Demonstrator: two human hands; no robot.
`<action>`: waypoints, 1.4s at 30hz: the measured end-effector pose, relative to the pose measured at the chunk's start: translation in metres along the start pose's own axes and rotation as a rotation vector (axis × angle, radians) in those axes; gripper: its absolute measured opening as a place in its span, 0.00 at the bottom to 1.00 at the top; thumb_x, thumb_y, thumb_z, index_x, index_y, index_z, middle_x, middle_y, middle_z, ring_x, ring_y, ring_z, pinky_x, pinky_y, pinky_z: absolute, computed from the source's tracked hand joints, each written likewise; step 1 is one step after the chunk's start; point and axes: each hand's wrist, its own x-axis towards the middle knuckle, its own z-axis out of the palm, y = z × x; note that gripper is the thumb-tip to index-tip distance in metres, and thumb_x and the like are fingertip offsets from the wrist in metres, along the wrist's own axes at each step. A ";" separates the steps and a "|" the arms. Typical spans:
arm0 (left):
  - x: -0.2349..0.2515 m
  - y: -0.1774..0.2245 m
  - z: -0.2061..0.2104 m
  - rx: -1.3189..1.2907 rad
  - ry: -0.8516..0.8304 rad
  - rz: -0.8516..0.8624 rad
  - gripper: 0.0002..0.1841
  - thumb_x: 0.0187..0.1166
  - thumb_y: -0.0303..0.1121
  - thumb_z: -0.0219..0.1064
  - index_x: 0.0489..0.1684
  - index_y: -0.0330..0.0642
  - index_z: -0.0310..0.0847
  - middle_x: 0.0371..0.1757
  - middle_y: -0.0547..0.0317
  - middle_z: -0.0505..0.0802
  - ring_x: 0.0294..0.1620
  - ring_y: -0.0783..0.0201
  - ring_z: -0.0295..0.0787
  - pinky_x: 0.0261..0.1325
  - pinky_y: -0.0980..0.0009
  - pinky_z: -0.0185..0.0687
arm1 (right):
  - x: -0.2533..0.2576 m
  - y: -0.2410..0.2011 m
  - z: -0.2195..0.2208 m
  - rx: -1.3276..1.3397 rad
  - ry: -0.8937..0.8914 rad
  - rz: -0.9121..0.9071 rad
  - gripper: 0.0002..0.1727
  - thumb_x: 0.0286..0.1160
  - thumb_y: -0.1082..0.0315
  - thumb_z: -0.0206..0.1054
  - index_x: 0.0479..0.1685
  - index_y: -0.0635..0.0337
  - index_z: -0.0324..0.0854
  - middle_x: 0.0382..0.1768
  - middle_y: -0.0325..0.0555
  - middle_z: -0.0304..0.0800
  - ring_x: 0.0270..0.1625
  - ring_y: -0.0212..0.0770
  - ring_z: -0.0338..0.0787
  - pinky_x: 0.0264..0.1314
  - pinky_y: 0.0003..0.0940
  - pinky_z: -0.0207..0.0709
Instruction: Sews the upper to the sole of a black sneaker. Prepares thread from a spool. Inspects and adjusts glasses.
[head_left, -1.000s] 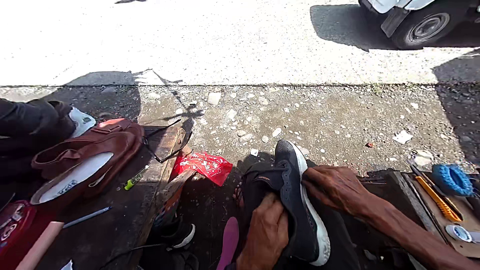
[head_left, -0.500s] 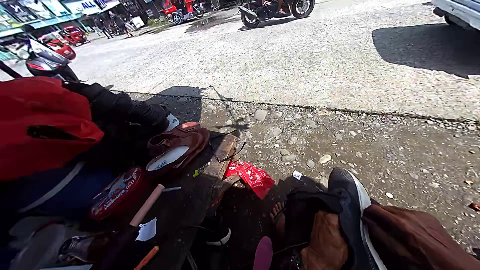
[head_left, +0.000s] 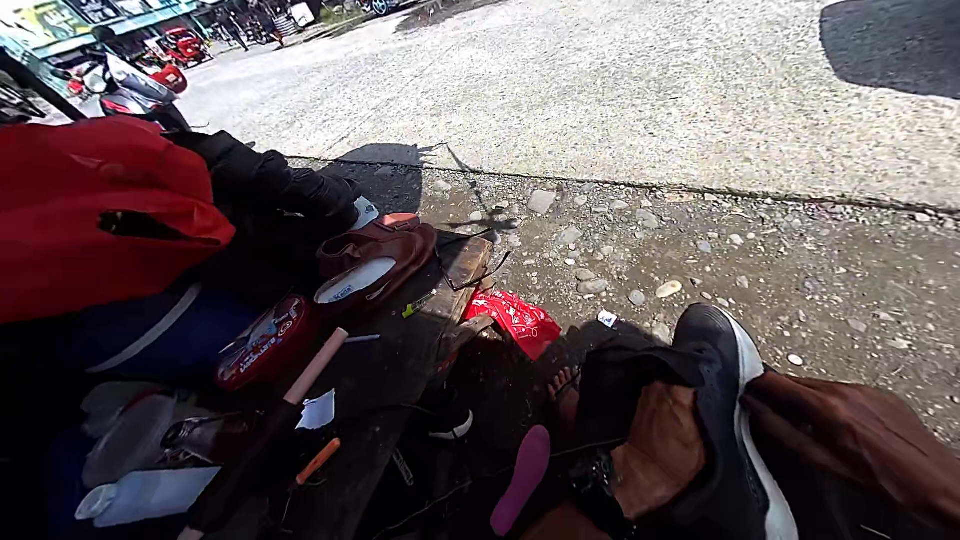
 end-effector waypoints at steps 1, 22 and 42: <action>0.000 0.001 -0.001 0.019 0.003 0.005 0.07 0.72 0.25 0.68 0.37 0.27 0.88 0.37 0.39 0.93 0.45 0.47 0.94 0.55 0.52 0.86 | 0.000 0.000 0.004 -0.043 0.072 -0.020 0.19 0.75 0.51 0.57 0.26 0.53 0.84 0.15 0.43 0.81 0.16 0.47 0.85 0.12 0.48 0.70; -0.006 -0.011 -0.003 0.063 0.063 0.031 0.18 0.72 0.32 0.66 0.50 0.21 0.84 0.44 0.38 0.94 0.52 0.57 0.93 0.66 0.66 0.81 | -0.011 -0.036 -0.016 -0.340 -0.057 0.149 0.21 0.87 0.52 0.55 0.30 0.58 0.79 0.16 0.44 0.74 0.17 0.48 0.81 0.15 0.40 0.66; -0.013 -0.018 -0.005 0.107 0.039 0.077 0.23 0.75 0.34 0.64 0.55 0.17 0.80 0.49 0.34 0.92 0.58 0.58 0.90 0.70 0.70 0.75 | -0.034 -0.046 0.039 0.629 0.512 0.344 0.07 0.77 0.68 0.71 0.39 0.63 0.91 0.41 0.42 0.91 0.43 0.28 0.88 0.45 0.22 0.83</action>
